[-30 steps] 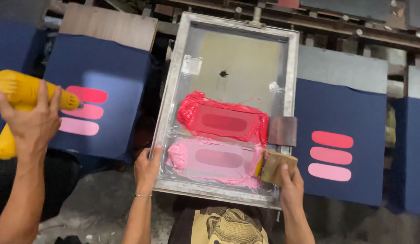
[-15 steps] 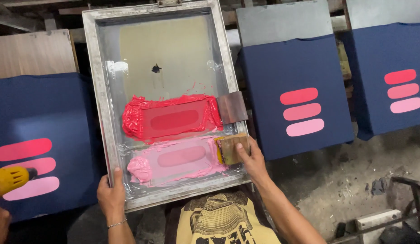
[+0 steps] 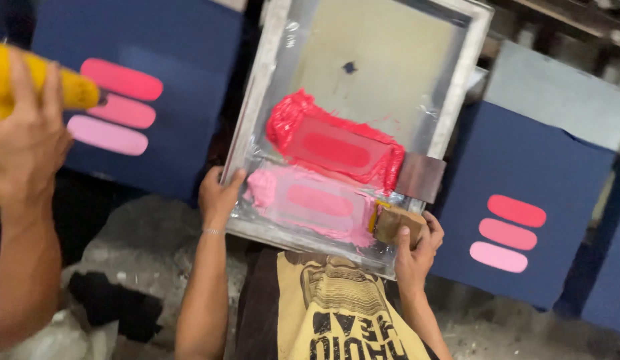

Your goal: Manually screen printing a three-stripe logo in red and pink onto navy blue t-shirts using a sliding screen frame.

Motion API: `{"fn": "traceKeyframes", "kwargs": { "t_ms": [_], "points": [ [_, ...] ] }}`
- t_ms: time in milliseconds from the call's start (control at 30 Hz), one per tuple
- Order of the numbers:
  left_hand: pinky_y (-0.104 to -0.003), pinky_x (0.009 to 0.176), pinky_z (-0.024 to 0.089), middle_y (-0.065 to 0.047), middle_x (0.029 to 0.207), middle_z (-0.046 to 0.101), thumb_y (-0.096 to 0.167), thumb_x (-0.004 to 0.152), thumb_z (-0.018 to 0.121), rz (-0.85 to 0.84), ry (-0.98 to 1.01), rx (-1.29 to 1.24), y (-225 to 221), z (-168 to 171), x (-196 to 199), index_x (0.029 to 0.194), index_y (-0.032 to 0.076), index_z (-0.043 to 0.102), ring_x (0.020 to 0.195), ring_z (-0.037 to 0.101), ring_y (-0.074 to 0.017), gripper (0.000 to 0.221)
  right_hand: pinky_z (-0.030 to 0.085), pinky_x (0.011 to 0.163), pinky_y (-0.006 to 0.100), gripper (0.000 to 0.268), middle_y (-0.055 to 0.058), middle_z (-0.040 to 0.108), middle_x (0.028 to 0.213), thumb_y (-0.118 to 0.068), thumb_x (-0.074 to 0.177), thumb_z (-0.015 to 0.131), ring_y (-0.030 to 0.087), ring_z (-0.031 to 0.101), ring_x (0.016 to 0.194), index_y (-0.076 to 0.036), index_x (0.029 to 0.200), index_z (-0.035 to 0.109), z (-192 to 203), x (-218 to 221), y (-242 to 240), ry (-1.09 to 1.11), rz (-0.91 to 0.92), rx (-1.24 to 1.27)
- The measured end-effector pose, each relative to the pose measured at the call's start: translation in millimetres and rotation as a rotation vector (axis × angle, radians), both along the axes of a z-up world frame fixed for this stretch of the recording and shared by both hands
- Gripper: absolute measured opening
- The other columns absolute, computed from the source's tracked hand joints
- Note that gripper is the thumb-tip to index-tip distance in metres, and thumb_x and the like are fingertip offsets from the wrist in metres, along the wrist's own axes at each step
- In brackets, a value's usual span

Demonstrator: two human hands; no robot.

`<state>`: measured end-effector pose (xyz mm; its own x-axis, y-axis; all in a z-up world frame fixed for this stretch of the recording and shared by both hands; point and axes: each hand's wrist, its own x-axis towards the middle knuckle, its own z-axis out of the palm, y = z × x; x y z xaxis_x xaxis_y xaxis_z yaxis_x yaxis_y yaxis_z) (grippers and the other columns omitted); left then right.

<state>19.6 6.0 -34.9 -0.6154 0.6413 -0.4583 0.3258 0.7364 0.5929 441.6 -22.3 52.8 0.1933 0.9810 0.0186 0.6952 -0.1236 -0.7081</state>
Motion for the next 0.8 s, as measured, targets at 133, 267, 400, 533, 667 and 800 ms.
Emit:
{"fn": "traceKeyframes", "kwargs": {
  "t_ms": [133,267,400,533,667,800],
  "points": [
    [-0.047,0.092,0.054,-0.008,0.105,0.076,0.062,0.078,0.081,0.059,-0.041,-0.006,-2,11,1,0.109,0.021,0.074,0.112,0.069,-0.0345,0.053,0.045,0.071,0.047,0.028,0.013,0.052,0.081,-0.041,0.099,0.066,0.038,0.054,0.075,-0.017,0.113,0.065,11,-33,44,-0.014,0.280,-0.175],
    [-0.047,0.092,0.054,-0.007,0.106,0.076,0.067,0.074,0.077,0.048,-0.072,0.004,2,40,3,0.110,0.021,0.074,0.112,0.069,-0.0336,0.059,0.052,0.065,0.034,0.020,-0.002,0.066,0.084,-0.030,0.083,0.086,0.025,0.065,0.072,-0.023,0.098,0.074,47,-116,81,-0.121,0.738,0.078],
    [-0.048,0.092,0.053,-0.010,0.107,0.077,0.063,0.076,0.072,0.016,-0.067,0.040,1,54,4,0.113,0.017,0.073,0.111,0.070,-0.0351,0.059,0.052,0.070,0.037,0.034,-0.002,0.059,0.086,-0.029,0.066,0.084,0.023,0.059,0.076,-0.025,0.098,0.073,5,-146,70,-0.400,1.100,0.290],
    [-0.050,0.091,0.053,-0.011,0.104,0.078,0.061,0.077,0.069,0.040,-0.073,0.067,-1,57,4,0.111,0.015,0.073,0.109,0.071,-0.0370,0.058,0.054,0.069,0.037,0.031,0.002,0.057,0.085,-0.021,0.073,0.076,0.026,0.061,0.076,-0.021,0.104,0.072,32,-156,76,-0.444,1.195,0.380],
    [-0.046,0.090,0.055,-0.005,0.103,0.078,0.061,0.075,0.067,0.034,-0.092,0.043,-1,57,4,0.109,0.020,0.072,0.108,0.072,-0.0328,0.054,0.052,0.082,0.038,0.030,-0.003,0.069,0.091,-0.011,0.075,0.078,0.024,0.067,0.089,-0.024,0.102,0.075,48,-177,97,-0.374,1.284,0.408],
    [-0.047,0.090,0.055,-0.005,0.105,0.078,0.066,0.074,0.065,0.004,-0.086,0.047,1,48,3,0.111,0.020,0.072,0.108,0.073,-0.0321,0.059,0.047,0.095,0.038,0.008,-0.004,0.072,0.100,-0.014,0.088,0.071,0.022,0.067,0.105,-0.021,0.093,0.072,55,-217,95,-0.323,1.470,0.527]
  ]
}}
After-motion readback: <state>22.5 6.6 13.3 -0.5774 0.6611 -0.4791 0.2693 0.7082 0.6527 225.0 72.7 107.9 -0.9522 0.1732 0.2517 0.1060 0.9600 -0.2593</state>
